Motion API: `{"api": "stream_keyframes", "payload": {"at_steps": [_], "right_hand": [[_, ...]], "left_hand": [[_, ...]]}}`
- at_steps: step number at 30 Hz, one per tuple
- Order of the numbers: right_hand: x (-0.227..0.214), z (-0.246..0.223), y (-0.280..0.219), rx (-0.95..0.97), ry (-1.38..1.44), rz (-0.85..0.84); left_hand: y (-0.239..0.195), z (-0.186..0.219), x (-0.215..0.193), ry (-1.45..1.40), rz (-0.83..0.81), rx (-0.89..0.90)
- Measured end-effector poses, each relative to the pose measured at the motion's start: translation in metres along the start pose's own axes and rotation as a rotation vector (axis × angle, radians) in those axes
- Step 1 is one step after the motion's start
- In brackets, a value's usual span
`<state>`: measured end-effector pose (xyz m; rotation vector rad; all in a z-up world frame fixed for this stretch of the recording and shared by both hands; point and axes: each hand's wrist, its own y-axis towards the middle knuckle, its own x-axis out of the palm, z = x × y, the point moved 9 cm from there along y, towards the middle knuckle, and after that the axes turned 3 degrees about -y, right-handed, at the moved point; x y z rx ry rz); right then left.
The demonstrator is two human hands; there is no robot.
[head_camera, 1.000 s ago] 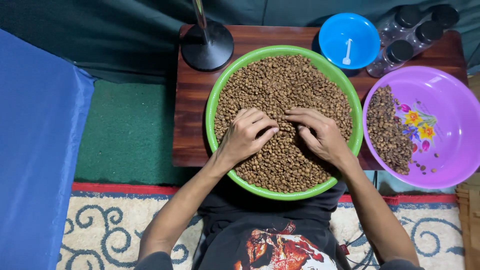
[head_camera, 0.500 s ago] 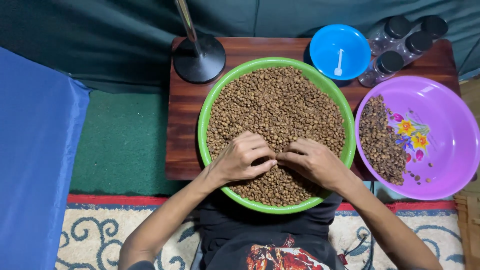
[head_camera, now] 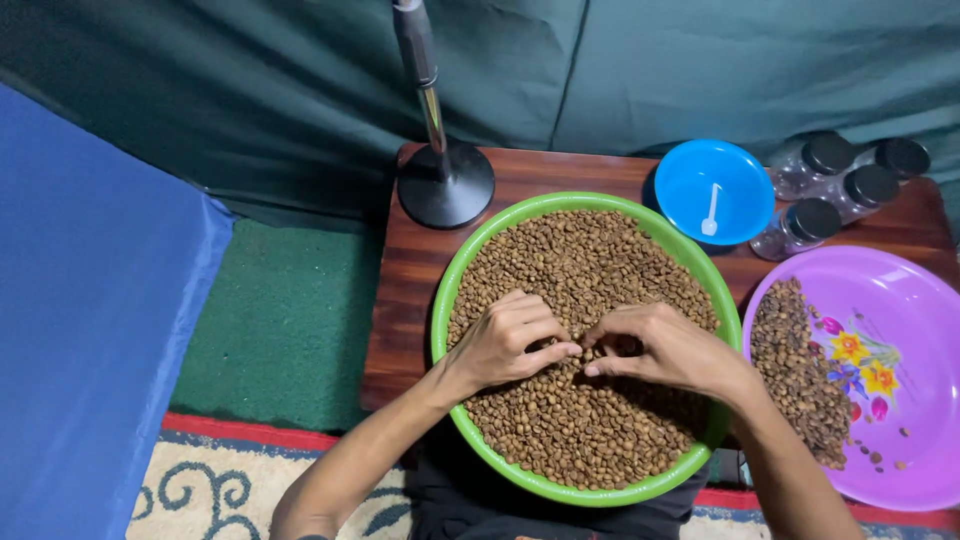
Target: The person sorts coffee beans by hand, picking out unwanted beans from a large green bowl and placing them into a smaller purple bowl. The person repeatedly sifts through the beans to separate them.
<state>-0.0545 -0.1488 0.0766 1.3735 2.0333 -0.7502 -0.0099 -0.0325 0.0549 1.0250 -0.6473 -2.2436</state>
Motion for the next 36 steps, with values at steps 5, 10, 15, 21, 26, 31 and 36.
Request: {"api": "stream_keyframes", "payload": {"at_steps": [5,10,15,21,26,31,36], "right_hand": [[0.015,0.015,0.018,-0.027,0.073,0.057],[0.002,0.004,0.025,-0.021,0.113,0.073],[0.006,0.02,0.035,-0.059,0.145,0.017],[0.012,0.019,0.038,-0.025,0.124,-0.036],[0.024,0.025,0.026,0.028,-0.036,-0.123],[0.025,0.028,0.033,0.02,-0.211,-0.147],[0.006,0.023,0.039,0.113,-0.11,-0.154]], "left_hand": [[-0.002,-0.01,-0.008,0.063,0.018,-0.034],[-0.004,-0.013,-0.014,0.102,0.026,-0.063],[-0.007,-0.026,-0.015,0.139,0.003,-0.071],[0.003,-0.024,-0.013,0.043,-0.046,-0.132],[0.015,-0.023,-0.006,-0.015,-0.148,-0.188],[0.017,-0.049,-0.001,0.051,-0.121,-0.206],[0.019,-0.056,-0.02,-0.009,-0.07,-0.273]]}}
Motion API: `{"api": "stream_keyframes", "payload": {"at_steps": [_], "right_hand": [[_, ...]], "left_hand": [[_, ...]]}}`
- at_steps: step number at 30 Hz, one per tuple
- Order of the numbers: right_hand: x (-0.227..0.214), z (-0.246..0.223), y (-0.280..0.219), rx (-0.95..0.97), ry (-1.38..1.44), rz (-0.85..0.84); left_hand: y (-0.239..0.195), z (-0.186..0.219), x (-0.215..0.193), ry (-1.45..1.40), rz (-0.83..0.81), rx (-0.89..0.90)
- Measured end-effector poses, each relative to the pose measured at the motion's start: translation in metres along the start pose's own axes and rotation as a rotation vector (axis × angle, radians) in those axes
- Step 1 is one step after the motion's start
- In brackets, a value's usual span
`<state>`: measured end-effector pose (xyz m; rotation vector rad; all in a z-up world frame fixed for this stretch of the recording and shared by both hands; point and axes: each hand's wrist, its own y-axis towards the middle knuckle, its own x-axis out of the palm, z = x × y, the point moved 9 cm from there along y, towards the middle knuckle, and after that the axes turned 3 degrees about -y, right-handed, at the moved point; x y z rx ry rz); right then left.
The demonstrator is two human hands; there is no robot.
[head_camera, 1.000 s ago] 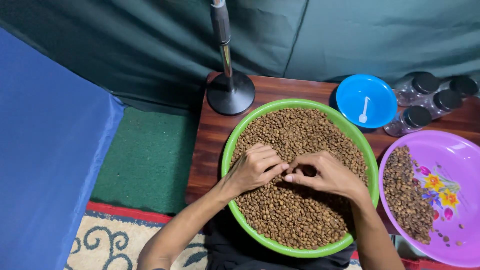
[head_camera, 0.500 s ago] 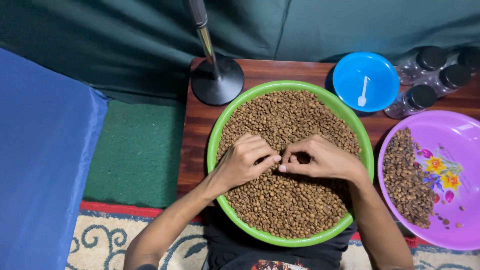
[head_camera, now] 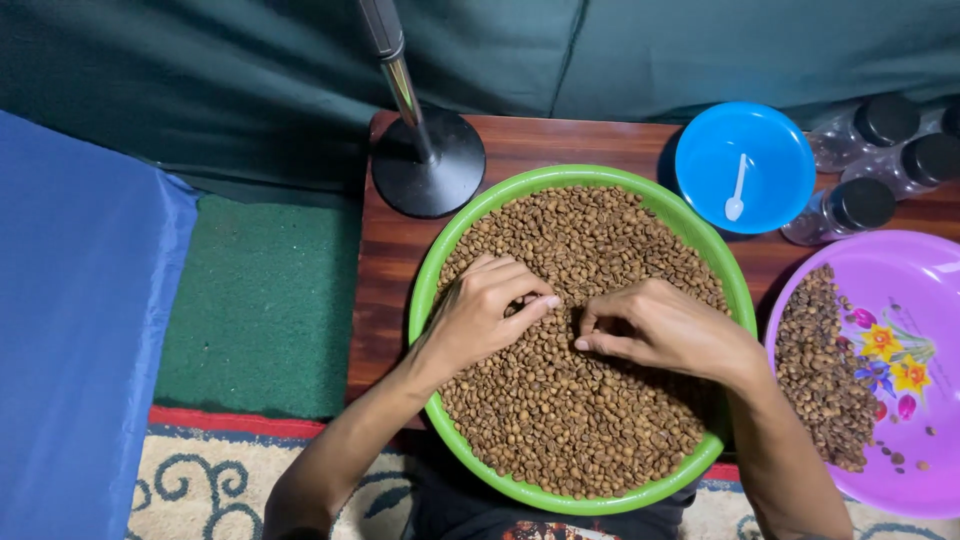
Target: The person sorts coffee beans by hand, picking out unwanted beans from a large green bowl and placing them into a smaller purple bowl. The person repeatedly sifts through the beans to separate them.
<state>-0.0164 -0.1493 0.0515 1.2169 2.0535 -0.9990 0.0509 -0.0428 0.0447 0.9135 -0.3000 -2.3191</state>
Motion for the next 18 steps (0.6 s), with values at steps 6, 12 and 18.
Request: {"api": "stream_keyframes", "payload": {"at_steps": [6,12,18], "right_hand": [[-0.032,0.026,0.009,0.175,-0.009,0.123],[-0.035,0.022,0.021,0.113,-0.061,0.315],[0.011,0.046,0.028,-0.026,-0.1,0.267]], "left_hand": [[0.027,-0.004,0.0,0.042,-0.112,-0.063],[0.032,-0.023,0.007,0.113,0.008,-0.049],[0.024,-0.01,0.016,0.045,-0.169,0.0]]}}
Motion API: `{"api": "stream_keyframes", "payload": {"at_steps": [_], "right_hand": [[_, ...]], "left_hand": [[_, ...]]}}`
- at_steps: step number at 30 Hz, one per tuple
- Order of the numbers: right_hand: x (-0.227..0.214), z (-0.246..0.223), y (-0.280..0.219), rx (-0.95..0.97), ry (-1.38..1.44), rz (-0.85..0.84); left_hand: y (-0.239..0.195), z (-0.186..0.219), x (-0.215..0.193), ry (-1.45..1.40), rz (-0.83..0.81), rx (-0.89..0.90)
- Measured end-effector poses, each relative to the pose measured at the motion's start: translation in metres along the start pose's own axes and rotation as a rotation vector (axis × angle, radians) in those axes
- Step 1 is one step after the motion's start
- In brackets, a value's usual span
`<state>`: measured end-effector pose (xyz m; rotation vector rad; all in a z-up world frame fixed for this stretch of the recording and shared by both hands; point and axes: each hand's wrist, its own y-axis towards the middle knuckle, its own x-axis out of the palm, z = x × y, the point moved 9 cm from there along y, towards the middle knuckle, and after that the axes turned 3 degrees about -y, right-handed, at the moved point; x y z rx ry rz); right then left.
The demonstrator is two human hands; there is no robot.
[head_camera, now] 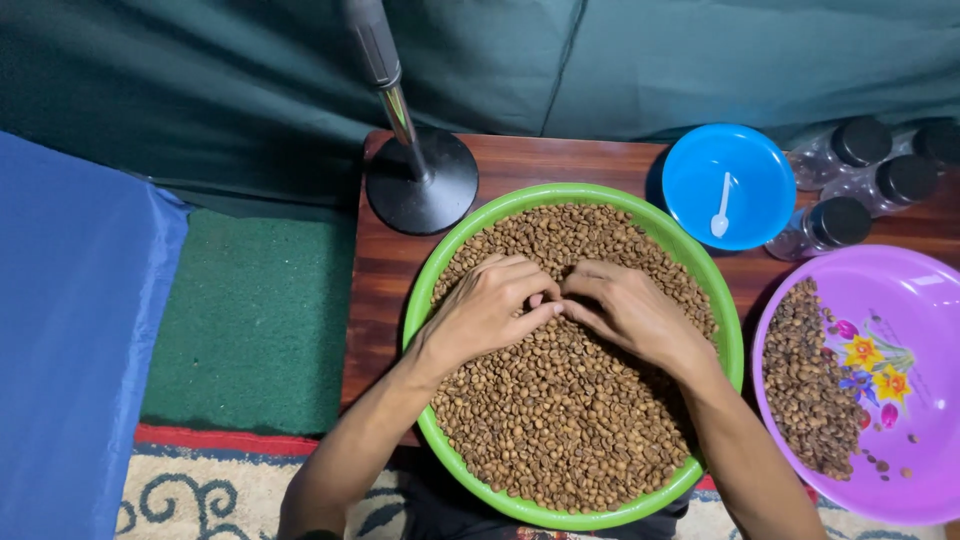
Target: The person sorts coffee beans by hand, picking out unwanted beans from a large green bowl and placing them into a smaller purple bowl. The person repeatedly sifts through the beans to separate them.
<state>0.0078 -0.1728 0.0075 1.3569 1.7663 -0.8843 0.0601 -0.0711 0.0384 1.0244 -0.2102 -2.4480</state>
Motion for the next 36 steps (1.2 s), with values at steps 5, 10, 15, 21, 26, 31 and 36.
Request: {"api": "stream_keyframes", "payload": {"at_steps": [5,10,15,21,26,31,36], "right_hand": [[-0.026,-0.018,0.001,-0.028,0.166,0.064],[-0.033,-0.02,0.002,-0.053,0.267,0.096],[-0.018,0.012,-0.002,-0.064,0.259,0.152],[-0.031,0.015,-0.003,0.012,0.206,0.175],[-0.027,0.008,-0.002,-0.004,0.194,0.114],[-0.016,0.005,-0.006,-0.068,0.179,0.008],[-0.016,0.012,-0.008,-0.011,0.157,0.001]], "left_hand": [[-0.001,-0.006,0.001,-0.017,-0.025,-0.041],[-0.004,-0.014,-0.001,-0.017,0.046,-0.021],[-0.005,-0.021,-0.015,-0.012,0.185,0.023],[-0.01,-0.038,-0.026,-0.028,0.29,-0.014],[-0.01,-0.034,-0.026,-0.029,0.265,-0.032],[-0.011,-0.028,-0.014,0.084,0.169,-0.003],[-0.01,-0.022,-0.011,-0.062,0.124,-0.006]]}}
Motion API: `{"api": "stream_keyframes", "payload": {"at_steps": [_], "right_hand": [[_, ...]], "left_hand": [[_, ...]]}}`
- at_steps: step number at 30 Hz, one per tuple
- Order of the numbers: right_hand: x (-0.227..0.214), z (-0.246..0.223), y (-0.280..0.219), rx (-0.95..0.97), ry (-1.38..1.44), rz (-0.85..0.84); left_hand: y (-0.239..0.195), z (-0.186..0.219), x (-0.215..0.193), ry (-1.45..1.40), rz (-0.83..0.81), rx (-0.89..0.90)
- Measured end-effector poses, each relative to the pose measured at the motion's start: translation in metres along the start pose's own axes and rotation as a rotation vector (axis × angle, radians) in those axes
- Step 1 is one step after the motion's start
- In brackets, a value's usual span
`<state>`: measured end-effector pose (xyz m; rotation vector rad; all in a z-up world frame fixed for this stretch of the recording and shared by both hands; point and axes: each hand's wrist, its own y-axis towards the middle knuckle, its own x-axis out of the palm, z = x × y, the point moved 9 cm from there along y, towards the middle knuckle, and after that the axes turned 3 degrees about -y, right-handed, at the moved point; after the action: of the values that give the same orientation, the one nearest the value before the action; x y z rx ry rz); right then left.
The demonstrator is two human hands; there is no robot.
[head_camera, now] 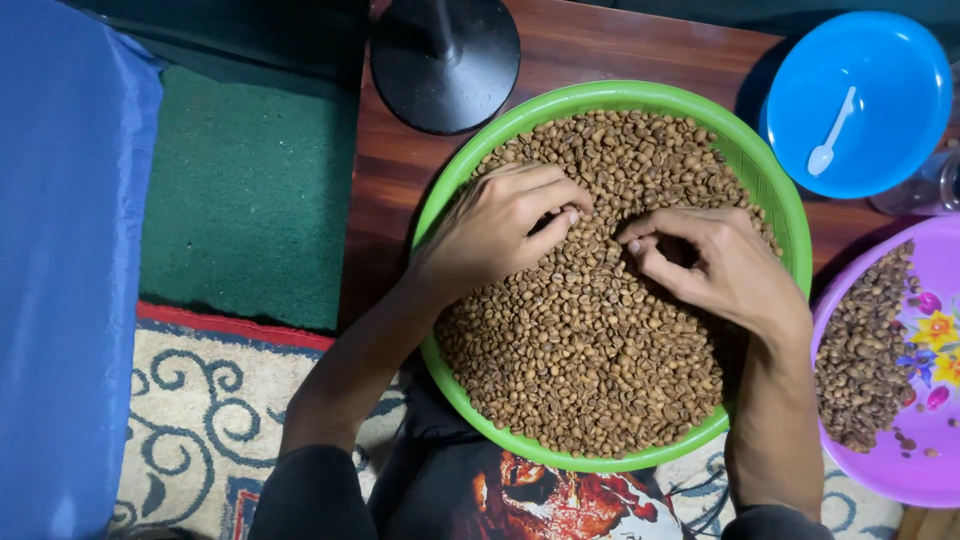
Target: The person sorts coffee beans by hand, picking out unwanted beans from a large green bowl and placing them into a smaller purple bowl. The person repeatedly sifts through the beans to separate them.
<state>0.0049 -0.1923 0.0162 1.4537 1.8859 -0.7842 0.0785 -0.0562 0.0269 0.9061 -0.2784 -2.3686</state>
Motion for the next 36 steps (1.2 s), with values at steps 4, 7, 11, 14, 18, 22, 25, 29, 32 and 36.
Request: {"api": "stream_keyframes", "payload": {"at_steps": [4,7,11,14,18,22,25,29,32,36], "right_hand": [[-0.007,-0.006,0.001,0.019,0.007,0.034],[-0.002,-0.008,-0.001,-0.053,0.038,0.0],[0.005,-0.01,0.0,-0.048,0.01,-0.064],[0.006,-0.005,0.001,-0.001,0.007,-0.072],[0.004,-0.007,0.003,0.024,0.025,-0.066],[0.003,-0.006,0.001,0.001,0.01,-0.048],[0.001,-0.007,0.001,0.004,-0.001,-0.024],[-0.005,-0.01,0.0,-0.015,-0.02,0.038],[-0.006,-0.011,0.001,-0.022,-0.006,0.031],[0.004,-0.007,0.0,-0.032,-0.005,-0.041]], "left_hand": [[0.003,0.004,-0.019,0.074,0.078,0.022],[-0.001,0.002,-0.032,0.149,0.083,0.031],[-0.009,-0.006,-0.027,0.142,-0.084,-0.064],[-0.013,-0.006,-0.015,0.116,-0.168,-0.053],[-0.015,-0.009,-0.005,0.094,-0.187,-0.056],[-0.017,-0.014,0.001,0.124,-0.199,-0.06],[-0.016,-0.01,-0.002,0.124,-0.163,-0.041],[-0.011,0.002,-0.008,-0.019,-0.127,-0.018],[-0.008,0.009,-0.004,-0.121,-0.146,-0.018],[-0.01,0.005,0.006,-0.08,-0.193,-0.08]]}}
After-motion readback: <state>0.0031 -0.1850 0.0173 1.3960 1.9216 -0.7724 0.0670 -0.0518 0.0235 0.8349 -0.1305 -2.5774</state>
